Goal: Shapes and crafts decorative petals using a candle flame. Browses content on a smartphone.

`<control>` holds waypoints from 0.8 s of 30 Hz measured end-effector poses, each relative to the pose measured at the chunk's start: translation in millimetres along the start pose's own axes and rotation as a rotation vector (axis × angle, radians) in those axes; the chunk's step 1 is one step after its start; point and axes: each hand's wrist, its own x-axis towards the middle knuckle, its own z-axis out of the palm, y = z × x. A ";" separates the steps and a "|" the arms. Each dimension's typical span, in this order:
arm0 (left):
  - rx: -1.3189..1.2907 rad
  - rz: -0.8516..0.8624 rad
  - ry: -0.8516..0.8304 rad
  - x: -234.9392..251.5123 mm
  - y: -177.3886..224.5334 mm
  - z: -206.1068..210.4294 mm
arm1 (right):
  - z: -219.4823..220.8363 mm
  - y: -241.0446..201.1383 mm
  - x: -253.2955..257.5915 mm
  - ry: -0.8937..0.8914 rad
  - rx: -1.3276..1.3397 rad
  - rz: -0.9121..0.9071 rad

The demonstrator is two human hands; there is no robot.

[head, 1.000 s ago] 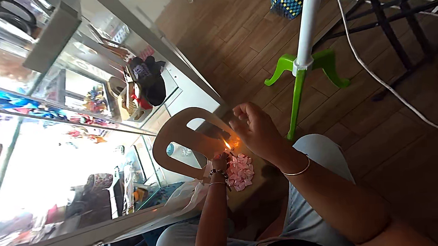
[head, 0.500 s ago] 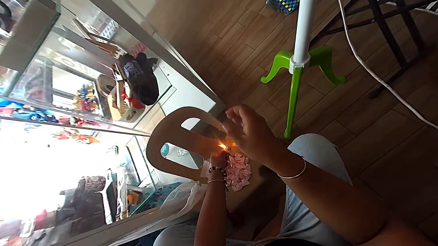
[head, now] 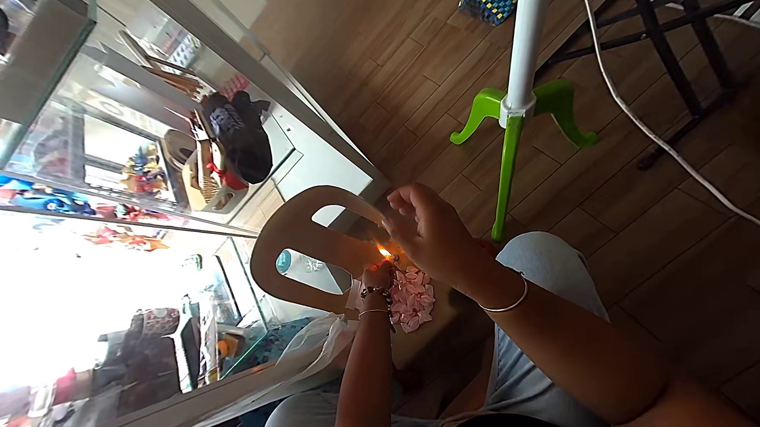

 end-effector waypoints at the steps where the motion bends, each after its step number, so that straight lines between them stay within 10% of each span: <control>1: -0.009 0.005 0.001 -1.2 0.1 -0.2 | 0.0 -0.1 -0.2 -0.003 0.000 0.001; 18: 0.165 0.026 0.010 6.7 -6.1 -7.9 | 5.3 1.4 -1.0 -0.010 -0.032 -0.026; 24: -0.317 0.002 -0.126 -34.6 -11.0 -51.6 | 21.0 9.3 -0.6 -0.062 -0.106 -0.065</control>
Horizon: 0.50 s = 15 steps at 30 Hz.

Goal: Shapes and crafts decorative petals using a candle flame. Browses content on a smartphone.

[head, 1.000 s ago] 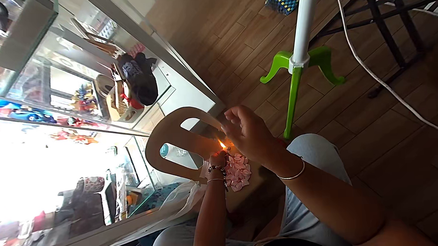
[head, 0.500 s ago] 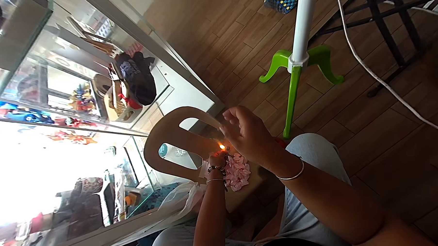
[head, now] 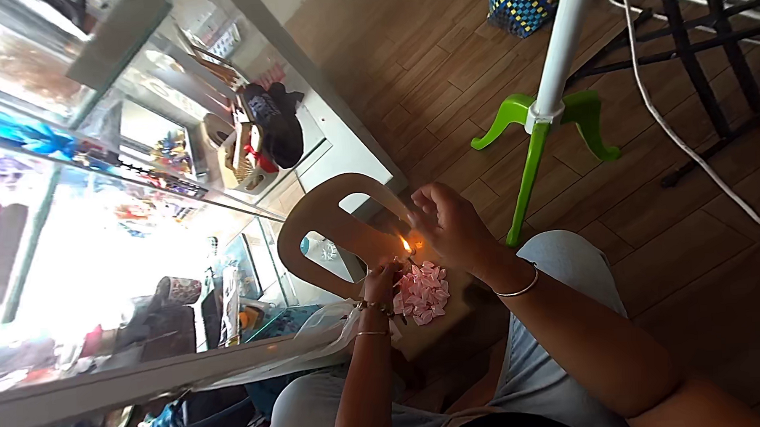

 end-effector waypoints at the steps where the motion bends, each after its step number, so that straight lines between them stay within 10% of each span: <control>1: -0.143 0.010 -0.048 -15.5 2.4 -7.8 | 4.0 -0.3 -0.4 -0.041 0.002 0.013; 8: -0.468 0.370 -0.179 -103.2 3.4 -60.1 | 52.9 -17.7 -19.2 -0.609 0.305 0.188; 15: -0.448 0.629 -0.038 -121.5 -5.2 -86.0 | 92.5 -45.2 -47.3 -0.573 0.494 0.117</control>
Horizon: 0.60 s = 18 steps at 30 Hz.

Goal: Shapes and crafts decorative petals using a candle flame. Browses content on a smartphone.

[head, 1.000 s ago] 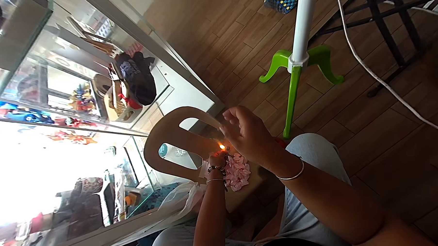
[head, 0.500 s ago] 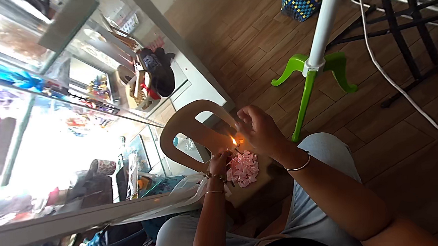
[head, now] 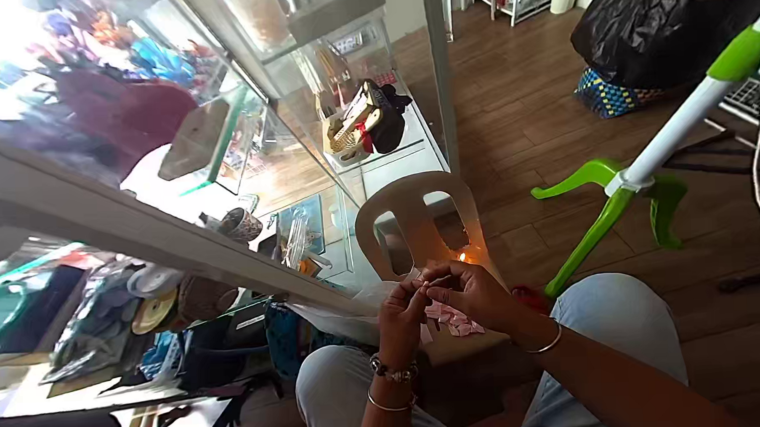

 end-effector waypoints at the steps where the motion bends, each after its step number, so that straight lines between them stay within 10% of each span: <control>1: 0.014 0.017 0.009 -1.8 3.8 -1.3 | 4.1 -0.1 1.0 0.010 -0.004 -0.025; 18: 0.138 0.113 0.100 -43.6 44.1 -24.3 | 40.5 -22.8 -8.0 -0.011 -0.154 -0.308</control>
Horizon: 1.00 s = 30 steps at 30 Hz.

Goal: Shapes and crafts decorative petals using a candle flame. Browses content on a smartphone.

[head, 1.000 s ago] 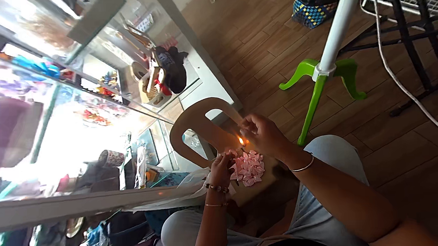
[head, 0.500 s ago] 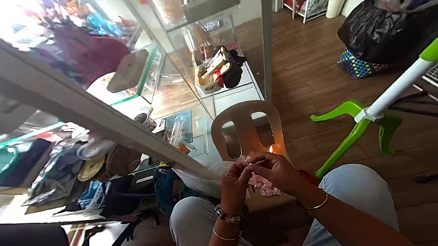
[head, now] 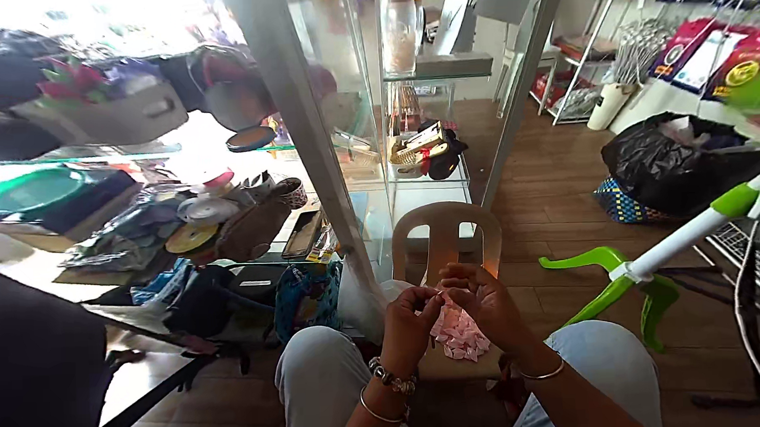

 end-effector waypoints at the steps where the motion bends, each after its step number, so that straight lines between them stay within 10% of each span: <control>1: 0.015 0.007 -0.012 -1.8 0.6 -0.1 | 0.9 -2.0 -2.3 0.007 0.004 -0.012; 11: -0.411 -0.396 -0.183 -9.0 10.4 5.8 | -3.6 8.8 -17.8 0.070 -0.010 -0.173; 30: -0.328 -0.367 -0.155 2.7 -24.1 2.0 | -19.7 46.1 -21.7 -0.095 -0.158 -0.079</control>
